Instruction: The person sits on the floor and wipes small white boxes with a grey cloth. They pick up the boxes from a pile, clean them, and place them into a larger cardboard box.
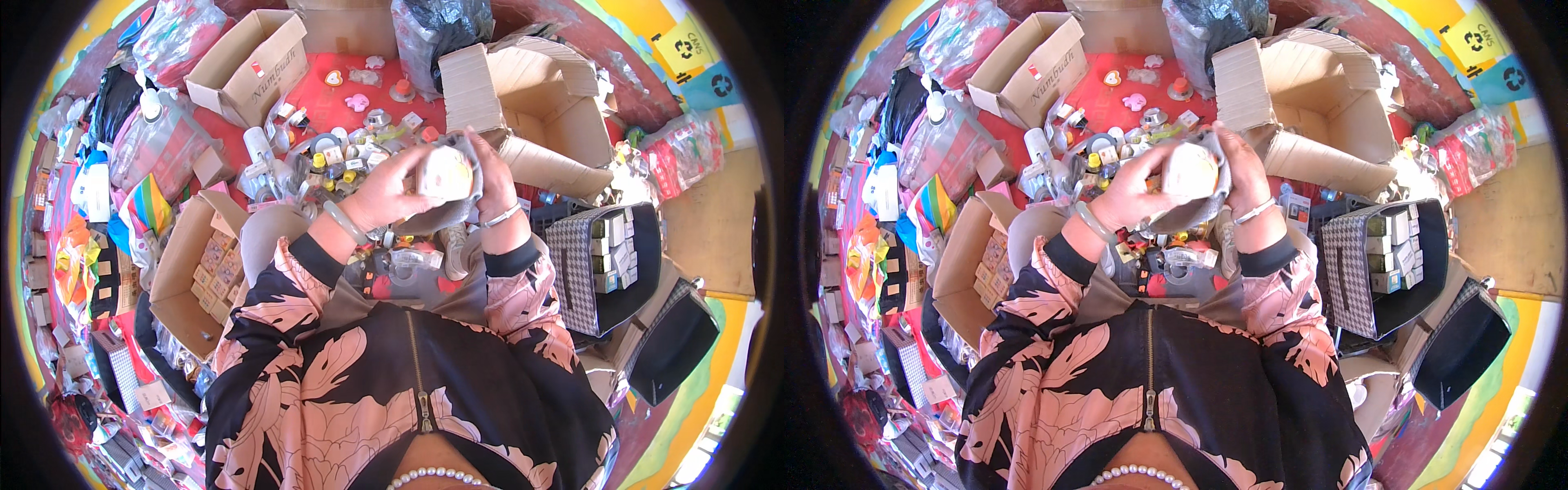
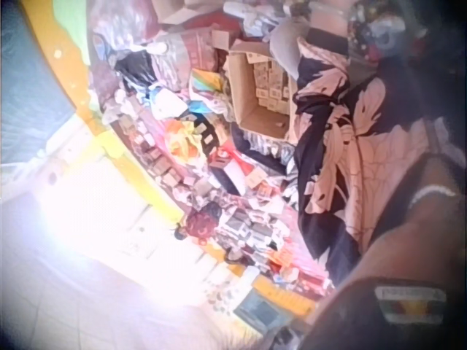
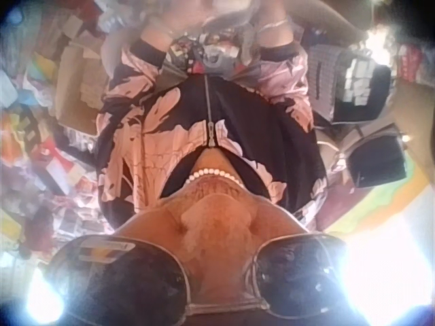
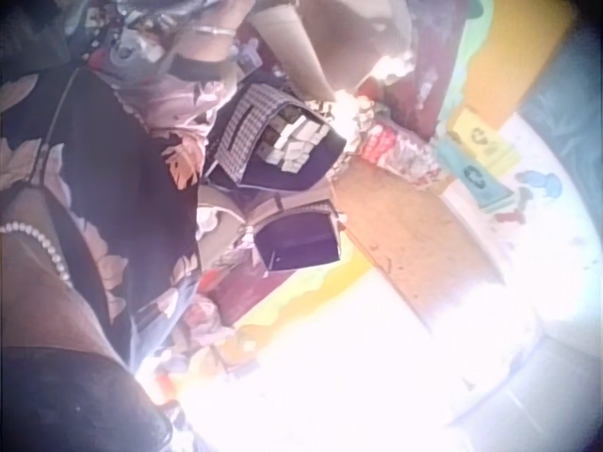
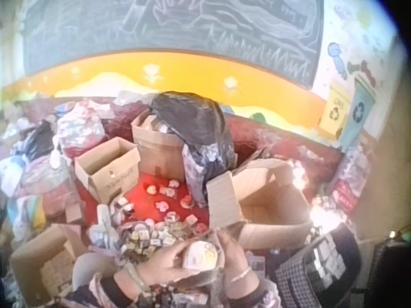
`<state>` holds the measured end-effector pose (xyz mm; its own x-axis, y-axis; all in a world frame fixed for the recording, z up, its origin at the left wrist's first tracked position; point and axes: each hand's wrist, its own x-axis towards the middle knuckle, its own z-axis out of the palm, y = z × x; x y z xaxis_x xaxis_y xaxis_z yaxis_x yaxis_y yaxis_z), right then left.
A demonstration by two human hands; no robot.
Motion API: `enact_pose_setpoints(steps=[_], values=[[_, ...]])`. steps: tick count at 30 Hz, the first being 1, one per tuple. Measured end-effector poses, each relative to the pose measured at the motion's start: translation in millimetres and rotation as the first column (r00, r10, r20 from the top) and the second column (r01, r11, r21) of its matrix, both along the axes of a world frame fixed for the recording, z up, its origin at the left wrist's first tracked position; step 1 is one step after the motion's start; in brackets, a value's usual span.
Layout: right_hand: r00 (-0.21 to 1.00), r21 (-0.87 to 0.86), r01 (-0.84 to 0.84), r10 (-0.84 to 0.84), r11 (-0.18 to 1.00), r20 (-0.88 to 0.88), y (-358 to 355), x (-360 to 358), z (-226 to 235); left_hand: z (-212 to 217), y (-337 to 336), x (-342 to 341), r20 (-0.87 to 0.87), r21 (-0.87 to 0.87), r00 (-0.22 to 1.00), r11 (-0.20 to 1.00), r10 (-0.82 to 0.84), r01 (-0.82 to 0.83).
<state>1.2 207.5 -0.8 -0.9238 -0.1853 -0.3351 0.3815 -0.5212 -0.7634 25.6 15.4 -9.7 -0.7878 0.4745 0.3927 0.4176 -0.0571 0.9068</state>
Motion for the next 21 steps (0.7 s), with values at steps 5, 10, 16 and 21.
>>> enact_pose_setpoints(steps=[5,10,16,21], values=[[0.967,-0.104,0.174,-0.19,0.979,-0.167,2,6,29,28,-6,-5,0.498,0.496,0.825,0.868,-0.267,-0.019],[0.676,0.299,0.242,0.061,0.923,-0.735,-30,17,23,10,5,-1,0.688,0.564,0.562,0.825,-0.459,-0.016],[0.85,0.329,0.217,-0.012,0.919,-0.527,-31,12,14,4,-1,-1,0.73,0.394,0.584,0.917,-0.354,0.064],[0.87,0.279,0.282,-0.122,0.918,-0.478,-24,-1,-7,0,1,-2,0.683,0.463,0.613,0.884,-0.397,0.057]])
